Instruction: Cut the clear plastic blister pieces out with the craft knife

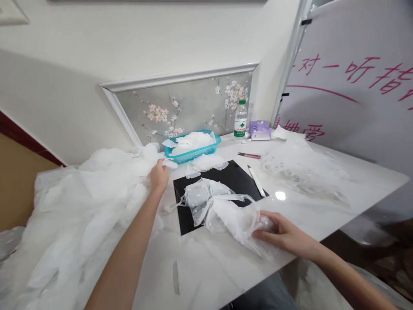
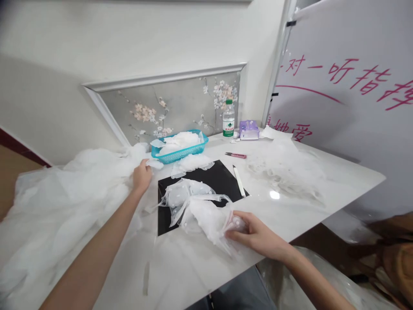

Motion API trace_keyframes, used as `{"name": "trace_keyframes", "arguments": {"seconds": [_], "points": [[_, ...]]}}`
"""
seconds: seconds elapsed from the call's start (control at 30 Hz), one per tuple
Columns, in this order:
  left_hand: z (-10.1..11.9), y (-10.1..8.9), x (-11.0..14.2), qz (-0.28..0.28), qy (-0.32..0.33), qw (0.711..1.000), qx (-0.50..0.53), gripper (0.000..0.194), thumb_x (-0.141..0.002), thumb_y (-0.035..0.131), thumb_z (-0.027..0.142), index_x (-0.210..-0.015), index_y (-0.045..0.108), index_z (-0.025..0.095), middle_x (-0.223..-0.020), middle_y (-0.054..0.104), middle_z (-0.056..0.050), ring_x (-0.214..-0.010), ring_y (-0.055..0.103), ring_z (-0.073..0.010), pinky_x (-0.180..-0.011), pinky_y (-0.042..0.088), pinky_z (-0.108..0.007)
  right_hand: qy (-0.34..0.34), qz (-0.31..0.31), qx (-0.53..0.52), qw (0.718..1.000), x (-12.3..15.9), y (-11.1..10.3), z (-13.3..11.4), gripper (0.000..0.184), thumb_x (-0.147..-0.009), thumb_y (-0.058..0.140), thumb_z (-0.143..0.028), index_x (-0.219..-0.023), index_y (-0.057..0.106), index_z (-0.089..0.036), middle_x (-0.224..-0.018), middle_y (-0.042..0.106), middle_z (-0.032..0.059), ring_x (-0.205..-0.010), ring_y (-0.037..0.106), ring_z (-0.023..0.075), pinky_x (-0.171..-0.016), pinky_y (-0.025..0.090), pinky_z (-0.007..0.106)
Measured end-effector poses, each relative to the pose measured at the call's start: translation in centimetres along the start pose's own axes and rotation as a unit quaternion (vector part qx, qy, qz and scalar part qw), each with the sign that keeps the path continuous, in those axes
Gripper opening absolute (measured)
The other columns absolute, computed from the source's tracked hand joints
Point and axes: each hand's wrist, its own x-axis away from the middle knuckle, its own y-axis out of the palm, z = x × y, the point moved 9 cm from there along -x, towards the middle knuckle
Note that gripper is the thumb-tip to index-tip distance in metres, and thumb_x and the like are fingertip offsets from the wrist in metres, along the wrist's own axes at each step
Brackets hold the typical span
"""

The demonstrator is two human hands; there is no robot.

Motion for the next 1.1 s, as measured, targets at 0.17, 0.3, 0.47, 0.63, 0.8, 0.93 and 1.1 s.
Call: {"name": "trace_keyframes", "arguments": {"seconds": [0.17, 0.3, 0.47, 0.63, 0.8, 0.93, 1.1], "points": [[7.6, 0.5, 1.0, 0.025, 0.104, 0.994, 0.039, 0.040, -0.092, 0.053, 0.029, -0.131, 0.048, 0.020, -0.139, 0.046, -0.011, -0.119, 0.052, -0.0253, -0.097, 0.046, -0.048, 0.008, 0.019, -0.012, 1.000, 0.0, -0.3, 0.3, 0.027, -0.079, 0.064, -0.047, -0.090, 0.067, -0.022, -0.093, 0.068, 0.0025, -0.094, 0.063, 0.0244, -0.079, 0.053, 0.029], [13.0, 2.5, 1.2, -0.021, 0.200, 0.978, 0.049, 0.037, -0.092, 0.053, 0.026, -0.129, 0.050, 0.022, -0.141, 0.044, -0.011, -0.119, 0.051, -0.0248, -0.096, 0.047, -0.047, -0.003, -0.004, -0.068, 0.998, -0.2, 0.2, -0.1, 0.032, -0.079, 0.067, -0.040, -0.103, 0.066, -0.020, -0.099, 0.068, 0.0036, -0.095, 0.062, 0.0236, -0.081, 0.052, 0.029], [13.0, 4.5, 0.3, -0.089, 0.258, 0.961, 0.047, 0.039, -0.090, 0.056, 0.029, -0.128, 0.051, 0.020, -0.136, 0.048, -0.011, -0.119, 0.051, -0.0263, -0.097, 0.046, -0.050, -0.008, -0.003, -0.094, 0.996, -0.2, 0.2, -0.3, 0.036, -0.078, 0.069, -0.036, -0.109, 0.066, -0.017, -0.097, 0.068, 0.0046, -0.089, 0.063, 0.0222, -0.076, 0.051, 0.028], [9.4, 4.6, 0.4, -0.146, 0.245, 0.957, 0.053, 0.048, -0.090, 0.056, 0.033, -0.135, 0.045, 0.020, -0.143, 0.042, -0.012, -0.127, 0.044, -0.0298, -0.103, 0.037, -0.056, -0.022, 0.003, -0.078, 0.997, -0.1, 0.0, -0.5, 0.036, -0.081, 0.065, -0.038, -0.112, 0.066, -0.019, -0.105, 0.068, 0.0049, -0.096, 0.062, 0.0230, -0.082, 0.051, 0.029], [8.8, 5.3, 0.9, -0.191, 0.182, 0.962, 0.075, 0.063, -0.089, 0.055, 0.045, -0.143, 0.033, 0.024, -0.154, 0.026, -0.012, -0.136, 0.032, -0.0334, -0.108, 0.028, -0.059, -0.017, 0.017, -0.049, 0.999, 0.0, -0.4, -0.4, 0.036, -0.080, 0.065, -0.038, -0.111, 0.067, -0.019, -0.107, 0.068, 0.0055, -0.100, 0.061, 0.0253, -0.086, 0.049, 0.032], [10.4, 8.2, -0.5, -0.234, 0.070, 0.967, 0.069, 0.071, -0.086, 0.055, 0.051, -0.146, 0.028, 0.025, -0.156, 0.020, -0.012, -0.139, 0.025, -0.0371, -0.108, 0.023, -0.064, -0.008, 0.014, -0.072, 0.997, -0.2, -0.2, -0.3, 0.035, -0.079, 0.066, -0.037, -0.108, 0.067, -0.018, -0.103, 0.068, 0.0051, -0.098, 0.062, 0.0250, -0.083, 0.050, 0.031], [13.0, 8.9, -2.2, -0.233, -0.032, 0.971, 0.049, 0.067, -0.087, 0.056, 0.046, -0.145, 0.030, 0.024, -0.153, 0.025, -0.013, -0.136, 0.030, -0.0371, -0.105, 0.028, -0.063, -0.020, 0.034, -0.065, 0.997, -1.1, 0.8, -1.1, 0.018, -0.078, 0.062, -0.026, -0.091, 0.067, -0.015, -0.086, 0.066, 0.0032, -0.084, 0.060, 0.0200, -0.073, 0.046, 0.026]]}}
